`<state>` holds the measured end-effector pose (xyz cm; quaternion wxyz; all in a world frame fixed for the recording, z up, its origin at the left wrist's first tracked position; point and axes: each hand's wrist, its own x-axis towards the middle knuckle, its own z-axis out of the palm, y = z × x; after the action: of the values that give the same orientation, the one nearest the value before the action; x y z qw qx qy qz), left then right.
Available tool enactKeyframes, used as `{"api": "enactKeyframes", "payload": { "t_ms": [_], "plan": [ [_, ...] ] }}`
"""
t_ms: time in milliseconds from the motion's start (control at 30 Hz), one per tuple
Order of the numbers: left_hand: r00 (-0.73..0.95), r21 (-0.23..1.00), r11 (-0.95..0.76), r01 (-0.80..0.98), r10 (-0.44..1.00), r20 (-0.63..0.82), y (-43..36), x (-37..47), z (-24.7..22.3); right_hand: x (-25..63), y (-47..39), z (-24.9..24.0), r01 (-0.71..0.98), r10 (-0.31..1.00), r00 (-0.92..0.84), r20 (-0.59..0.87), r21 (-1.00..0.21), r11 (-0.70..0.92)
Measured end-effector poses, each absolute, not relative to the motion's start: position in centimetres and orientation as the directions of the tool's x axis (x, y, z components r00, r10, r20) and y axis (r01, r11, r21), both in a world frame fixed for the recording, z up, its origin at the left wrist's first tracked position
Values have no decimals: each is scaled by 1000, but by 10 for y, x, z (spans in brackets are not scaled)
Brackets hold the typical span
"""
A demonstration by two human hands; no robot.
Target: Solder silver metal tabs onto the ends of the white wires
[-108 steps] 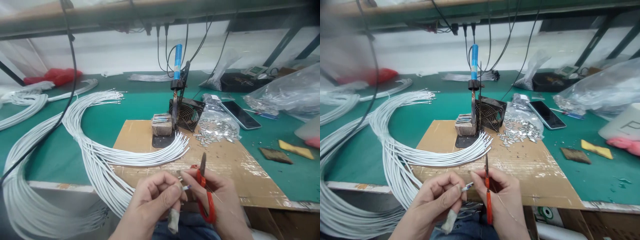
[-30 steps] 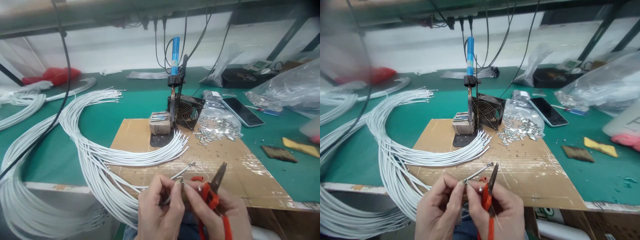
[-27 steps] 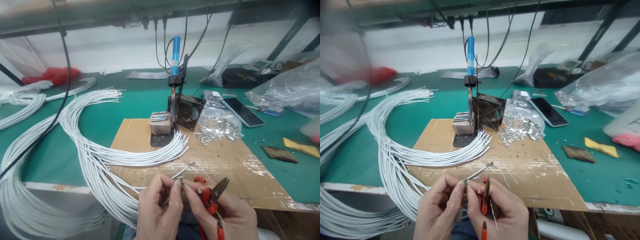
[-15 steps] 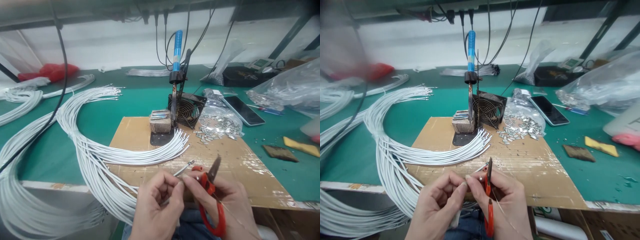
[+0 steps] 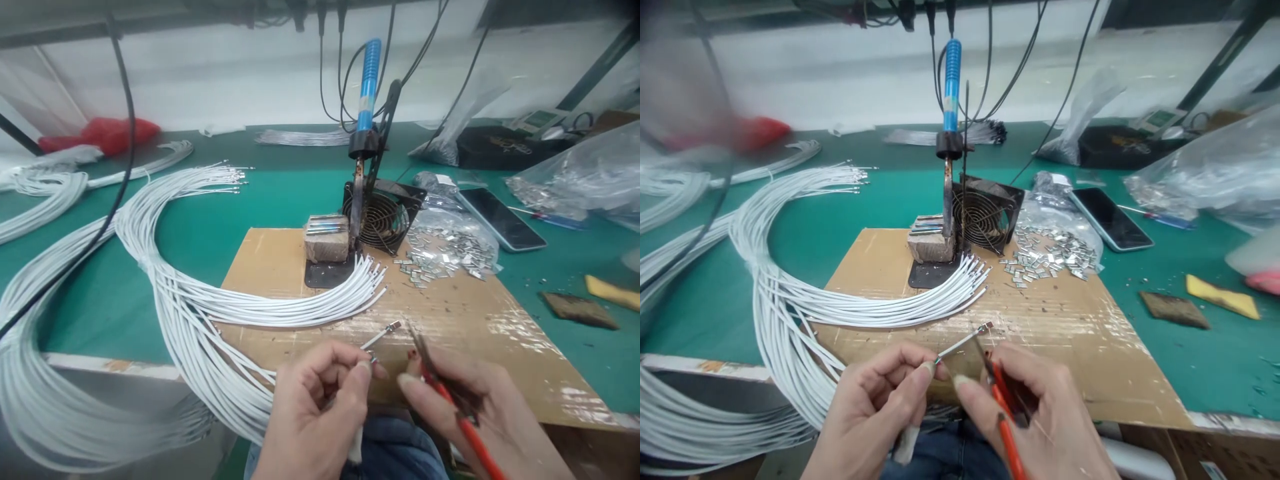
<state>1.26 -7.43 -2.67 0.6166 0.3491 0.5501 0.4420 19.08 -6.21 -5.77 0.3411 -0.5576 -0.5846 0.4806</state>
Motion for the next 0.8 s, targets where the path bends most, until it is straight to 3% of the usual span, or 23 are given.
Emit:
{"api": "enactKeyframes", "payload": {
  "t_ms": [67, 133, 300, 800],
  "plan": [
    [-2, 921, 364, -136, 930, -368, -74, 13, -27, 190, -70, -57, 482, 971, -214, -105, -876, 11],
    [-2, 924, 362, -125, 931, -365, -74, 12, -27, 188, -75, -61, 533, 985, -170, -32, -844, 65],
    [-16, 935, 333, -119, 941, -337, -76, 12, -24, 188, -77, -68, 479, 998, -23, 51, -876, 56],
    [-61, 933, 347, -92, 934, -353, -74, 16, -18, 184, -73, -65, 499, 998, -31, 54, -864, 62]
  ]
}}
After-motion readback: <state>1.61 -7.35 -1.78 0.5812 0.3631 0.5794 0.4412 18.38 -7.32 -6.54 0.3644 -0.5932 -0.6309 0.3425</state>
